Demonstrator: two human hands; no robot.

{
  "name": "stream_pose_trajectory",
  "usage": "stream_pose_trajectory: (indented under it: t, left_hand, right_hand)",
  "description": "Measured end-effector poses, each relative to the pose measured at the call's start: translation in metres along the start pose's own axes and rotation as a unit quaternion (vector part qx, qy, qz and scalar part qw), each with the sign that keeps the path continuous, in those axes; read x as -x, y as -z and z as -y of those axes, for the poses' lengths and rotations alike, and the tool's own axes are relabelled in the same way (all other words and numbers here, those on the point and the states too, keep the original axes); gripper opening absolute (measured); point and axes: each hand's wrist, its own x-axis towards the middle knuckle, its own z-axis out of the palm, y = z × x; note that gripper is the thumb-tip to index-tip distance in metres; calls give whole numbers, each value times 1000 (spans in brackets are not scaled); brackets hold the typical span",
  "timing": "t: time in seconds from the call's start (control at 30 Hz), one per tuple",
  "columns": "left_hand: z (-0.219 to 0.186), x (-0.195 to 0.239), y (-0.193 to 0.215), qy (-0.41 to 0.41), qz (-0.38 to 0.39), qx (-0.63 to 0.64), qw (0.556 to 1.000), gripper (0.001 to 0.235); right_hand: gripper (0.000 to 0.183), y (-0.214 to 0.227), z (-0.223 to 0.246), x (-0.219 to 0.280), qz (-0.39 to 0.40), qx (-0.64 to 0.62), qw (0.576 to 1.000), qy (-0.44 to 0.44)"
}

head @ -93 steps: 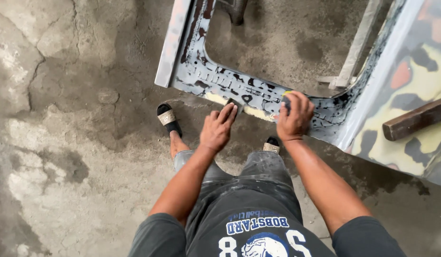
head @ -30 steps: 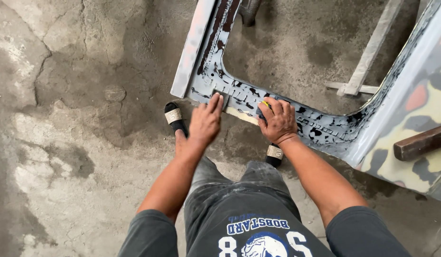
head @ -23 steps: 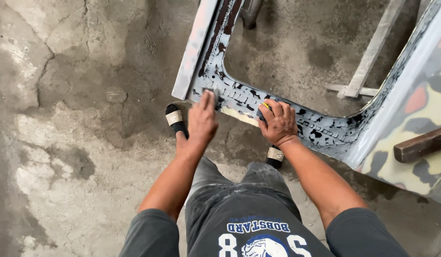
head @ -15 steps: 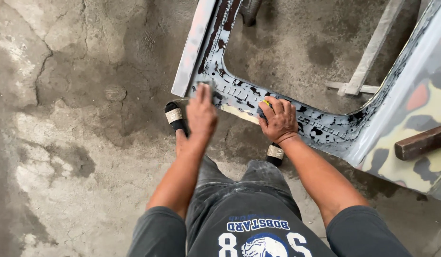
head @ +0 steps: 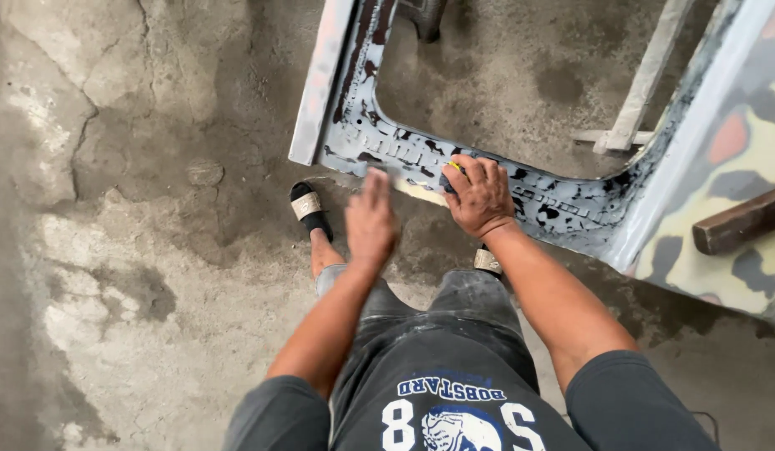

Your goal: The person sands the edges and surface of a white metal frame using a yellow sanding block. They work along the frame's perimeter, applying pressure to smooth the surface.

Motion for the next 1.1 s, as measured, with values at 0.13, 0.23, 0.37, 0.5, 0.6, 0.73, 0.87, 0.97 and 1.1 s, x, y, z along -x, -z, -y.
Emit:
stream_pose_trajectory:
  t: [0.13, 0.23, 0.37, 0.5, 0.6, 0.73, 0.87, 0.97, 1.1]
  left_hand:
    - [-48, 27, -14, -142, 41, 61, 987, 72]
    - [-5, 16, -22, -158, -23, 62, 985, 65]
    - [-13, 8, 5, 20, -53, 33, 998, 68]
    - [-86, 38, -34, -120, -54, 84, 988, 76]
    - [-106, 44, -38, -230, -7, 88, 969, 70]
    - [-41, 21, -14, -77, -78, 37, 993, 67]
    - [-64, 22, -30, -13, -124, 17, 992, 77]
    - [-122, 34, -53, -109, -31, 95, 989, 71]
    - [-147, 32, -47, -225, -16, 52, 973, 55]
  right_hand:
    - [54, 18, -8, 16, -6, -31, 999, -43]
    - [54, 40, -27, 45, -24, -16, 996, -79]
    - [49, 48, -72, 94, -67, 15, 992, -107]
    - [46, 56, -78, 105, -114, 13, 985, -127]
    - [45, 61, -79, 108, -125, 12, 984, -129]
    - [45, 61, -78, 105, -133, -1, 983, -129]
    - [44, 63, -78, 106, -138, -5, 982, -131]
    - [44, 67, -77, 107, -134, -13, 983, -129]
    - [43, 65, -80, 108, -135, -40, 983, -122]
